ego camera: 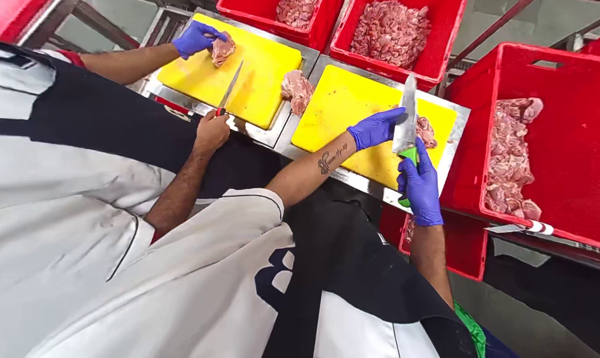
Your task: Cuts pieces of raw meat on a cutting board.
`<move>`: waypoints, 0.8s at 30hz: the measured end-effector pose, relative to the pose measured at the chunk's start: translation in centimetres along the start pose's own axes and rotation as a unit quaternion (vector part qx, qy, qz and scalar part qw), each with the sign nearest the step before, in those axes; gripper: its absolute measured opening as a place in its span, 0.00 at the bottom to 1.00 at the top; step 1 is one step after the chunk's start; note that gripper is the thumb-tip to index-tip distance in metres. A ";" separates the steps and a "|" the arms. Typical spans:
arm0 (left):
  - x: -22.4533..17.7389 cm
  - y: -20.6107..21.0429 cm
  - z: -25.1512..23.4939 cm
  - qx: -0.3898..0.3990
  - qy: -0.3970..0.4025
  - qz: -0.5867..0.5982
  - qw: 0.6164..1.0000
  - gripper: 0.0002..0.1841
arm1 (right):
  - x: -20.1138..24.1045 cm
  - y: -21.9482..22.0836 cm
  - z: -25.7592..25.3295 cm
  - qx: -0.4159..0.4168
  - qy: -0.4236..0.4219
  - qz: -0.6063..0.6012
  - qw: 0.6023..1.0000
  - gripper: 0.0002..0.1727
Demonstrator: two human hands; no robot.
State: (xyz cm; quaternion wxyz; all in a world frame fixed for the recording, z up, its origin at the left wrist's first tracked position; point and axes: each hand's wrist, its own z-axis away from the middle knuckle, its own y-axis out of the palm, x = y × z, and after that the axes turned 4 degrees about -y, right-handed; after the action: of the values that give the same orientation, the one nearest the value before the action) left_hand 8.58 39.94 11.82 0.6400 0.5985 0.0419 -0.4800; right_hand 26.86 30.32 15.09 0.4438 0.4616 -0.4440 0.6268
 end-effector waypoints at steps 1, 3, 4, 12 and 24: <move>-0.1 0.3 0.5 0.001 0.012 -0.010 1.000 0.22 | 0.3 -0.2 0.0 -0.005 -0.003 -0.001 1.000 0.35; -0.9 -0.3 1.5 -0.039 0.032 -0.111 0.993 0.20 | 0.7 -0.4 -0.2 -0.031 -0.005 0.013 0.999 0.36; -1.6 -1.0 1.9 -0.080 0.044 -0.221 0.971 0.18 | 0.7 -0.5 -0.3 -0.046 -0.006 0.036 0.998 0.36; -14.5 -14.4 11.1 -0.513 -0.054 -0.657 0.550 0.26 | -3.9 2.2 3.0 0.211 -0.042 0.310 0.926 0.30; -10.7 -14.5 11.6 -0.585 -0.150 -0.603 0.521 0.45 | -3.5 3.4 0.6 0.062 -0.028 0.361 0.930 0.32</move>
State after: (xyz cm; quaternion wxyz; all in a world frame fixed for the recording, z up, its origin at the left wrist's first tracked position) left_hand -12.81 39.20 11.20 0.4005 -0.1603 0.5674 -0.7014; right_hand 24.35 28.48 11.29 0.1458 0.3141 -0.5532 0.7576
